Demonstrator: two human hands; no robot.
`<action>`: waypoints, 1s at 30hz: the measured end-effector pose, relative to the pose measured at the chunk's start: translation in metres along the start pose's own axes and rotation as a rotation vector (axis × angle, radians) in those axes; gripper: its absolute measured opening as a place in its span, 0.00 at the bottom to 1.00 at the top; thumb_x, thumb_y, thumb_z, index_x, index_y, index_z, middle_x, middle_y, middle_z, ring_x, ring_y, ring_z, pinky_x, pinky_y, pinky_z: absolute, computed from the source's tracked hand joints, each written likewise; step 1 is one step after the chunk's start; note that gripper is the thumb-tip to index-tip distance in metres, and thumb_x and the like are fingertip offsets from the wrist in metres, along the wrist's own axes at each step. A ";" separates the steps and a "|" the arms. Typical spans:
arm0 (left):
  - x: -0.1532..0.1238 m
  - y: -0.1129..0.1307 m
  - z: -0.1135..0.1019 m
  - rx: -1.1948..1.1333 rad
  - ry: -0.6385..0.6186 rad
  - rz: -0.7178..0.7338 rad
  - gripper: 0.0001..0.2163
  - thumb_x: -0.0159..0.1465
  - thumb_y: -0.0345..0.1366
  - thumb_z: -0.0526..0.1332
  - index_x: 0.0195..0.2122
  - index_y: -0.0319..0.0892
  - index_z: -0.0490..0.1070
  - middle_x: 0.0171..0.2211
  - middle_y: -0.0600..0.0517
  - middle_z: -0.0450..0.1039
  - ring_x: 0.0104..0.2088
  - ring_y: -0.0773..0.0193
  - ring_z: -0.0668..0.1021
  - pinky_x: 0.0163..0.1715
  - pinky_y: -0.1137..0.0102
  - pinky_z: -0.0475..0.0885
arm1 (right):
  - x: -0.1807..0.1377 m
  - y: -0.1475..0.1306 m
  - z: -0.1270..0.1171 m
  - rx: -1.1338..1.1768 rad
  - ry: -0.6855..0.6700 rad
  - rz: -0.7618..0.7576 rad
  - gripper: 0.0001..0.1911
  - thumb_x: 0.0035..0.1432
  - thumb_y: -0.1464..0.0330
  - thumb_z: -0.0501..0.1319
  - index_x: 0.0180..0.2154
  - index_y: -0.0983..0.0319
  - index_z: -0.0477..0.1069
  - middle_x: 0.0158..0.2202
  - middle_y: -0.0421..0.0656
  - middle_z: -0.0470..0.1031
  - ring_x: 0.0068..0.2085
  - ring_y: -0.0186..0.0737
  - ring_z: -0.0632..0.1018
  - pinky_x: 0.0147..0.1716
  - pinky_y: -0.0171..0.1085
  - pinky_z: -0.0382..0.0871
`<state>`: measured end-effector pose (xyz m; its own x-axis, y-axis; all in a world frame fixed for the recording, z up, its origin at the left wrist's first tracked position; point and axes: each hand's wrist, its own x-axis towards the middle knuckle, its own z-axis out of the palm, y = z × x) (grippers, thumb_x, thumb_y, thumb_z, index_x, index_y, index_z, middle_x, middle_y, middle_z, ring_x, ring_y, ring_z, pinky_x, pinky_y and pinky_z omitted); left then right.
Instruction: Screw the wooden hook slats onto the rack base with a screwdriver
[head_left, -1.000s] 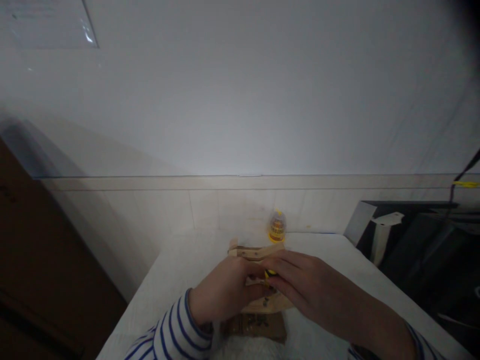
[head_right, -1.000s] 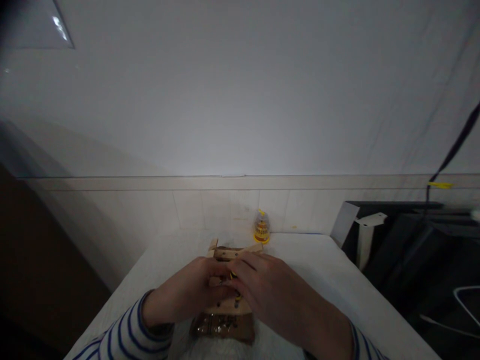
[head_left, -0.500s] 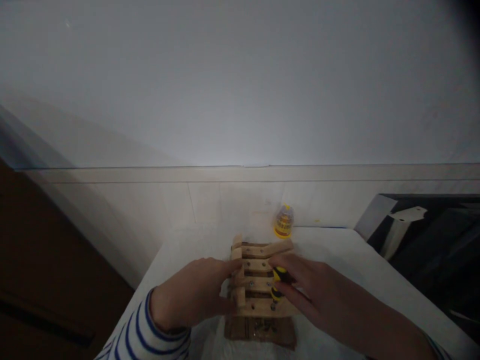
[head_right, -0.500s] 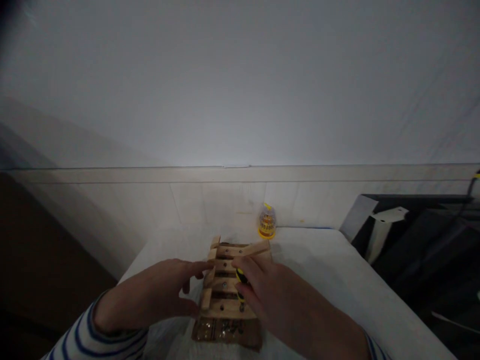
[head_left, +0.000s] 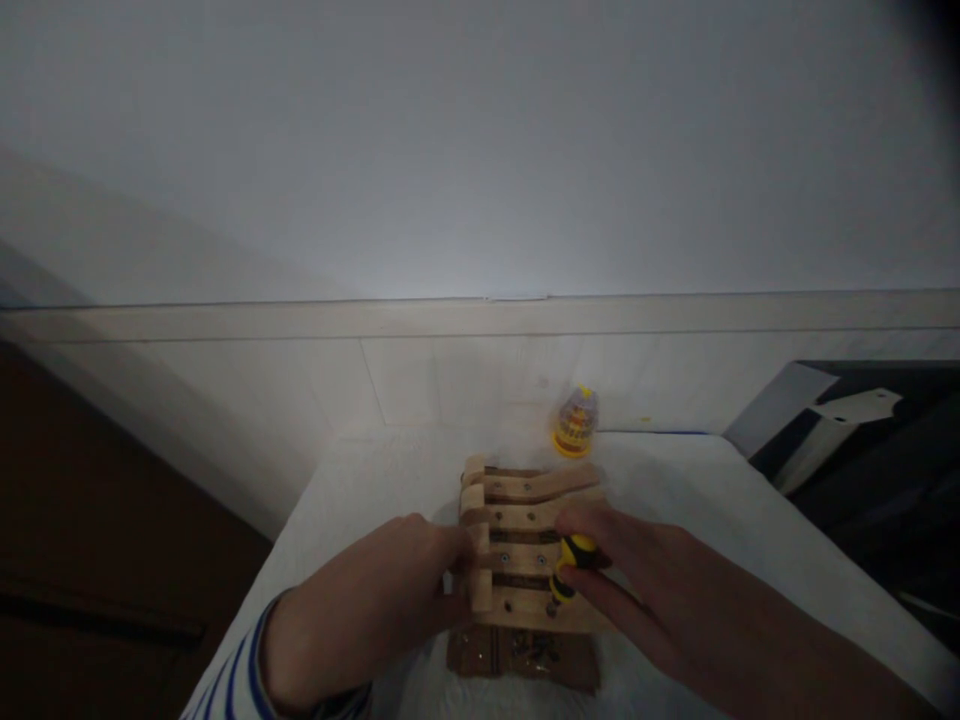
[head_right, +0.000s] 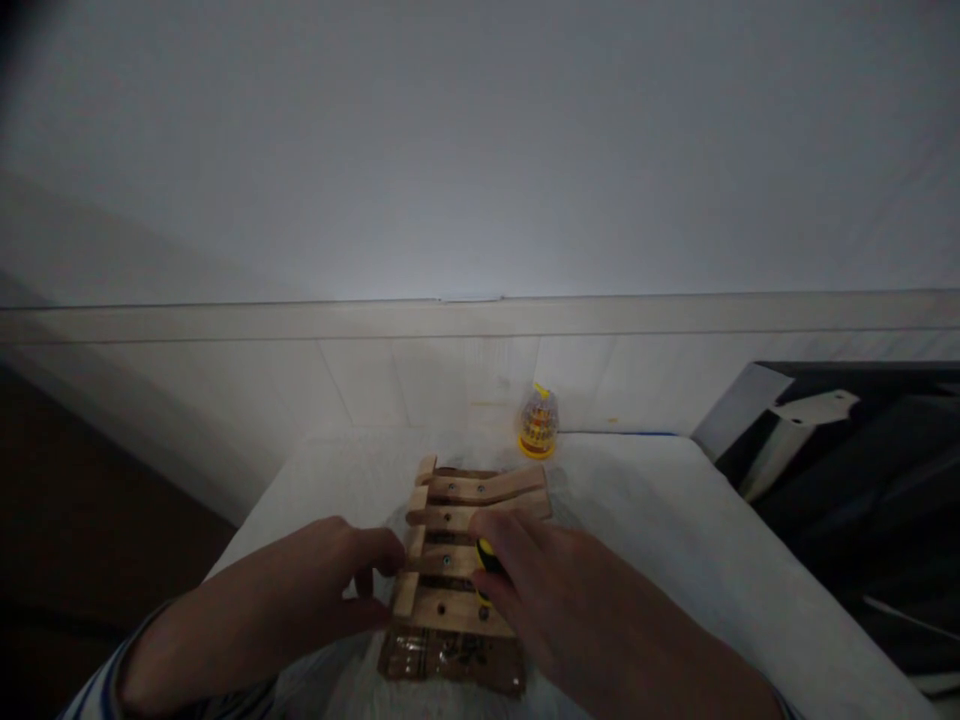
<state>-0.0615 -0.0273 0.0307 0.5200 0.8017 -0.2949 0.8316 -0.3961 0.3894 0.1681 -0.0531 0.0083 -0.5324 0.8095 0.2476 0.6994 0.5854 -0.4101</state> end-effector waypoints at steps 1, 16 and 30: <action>0.001 0.000 0.001 -0.017 -0.011 0.010 0.08 0.57 0.34 0.60 0.37 0.45 0.75 0.30 0.51 0.77 0.29 0.62 0.78 0.27 0.74 0.65 | 0.000 0.000 0.000 -0.001 0.008 -0.007 0.09 0.58 0.73 0.54 0.41 0.56 0.62 0.33 0.39 0.77 0.29 0.39 0.79 0.24 0.36 0.74; 0.004 -0.002 0.006 0.004 -0.070 0.020 0.10 0.59 0.32 0.58 0.40 0.46 0.75 0.31 0.49 0.77 0.31 0.59 0.78 0.29 0.72 0.67 | 0.003 -0.002 0.000 -0.033 0.032 -0.027 0.06 0.60 0.71 0.50 0.38 0.57 0.63 0.29 0.41 0.77 0.26 0.39 0.79 0.20 0.33 0.71; 0.003 0.003 0.002 -0.022 -0.083 0.061 0.10 0.61 0.31 0.55 0.40 0.43 0.74 0.32 0.48 0.77 0.32 0.61 0.78 0.30 0.73 0.69 | 0.002 -0.006 -0.002 -0.141 0.065 -0.058 0.08 0.62 0.72 0.47 0.37 0.60 0.63 0.26 0.41 0.77 0.22 0.39 0.78 0.17 0.34 0.71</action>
<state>-0.0567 -0.0270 0.0291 0.5845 0.7364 -0.3407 0.7939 -0.4326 0.4272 0.1637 -0.0545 0.0125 -0.5446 0.7730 0.3255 0.7312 0.6276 -0.2671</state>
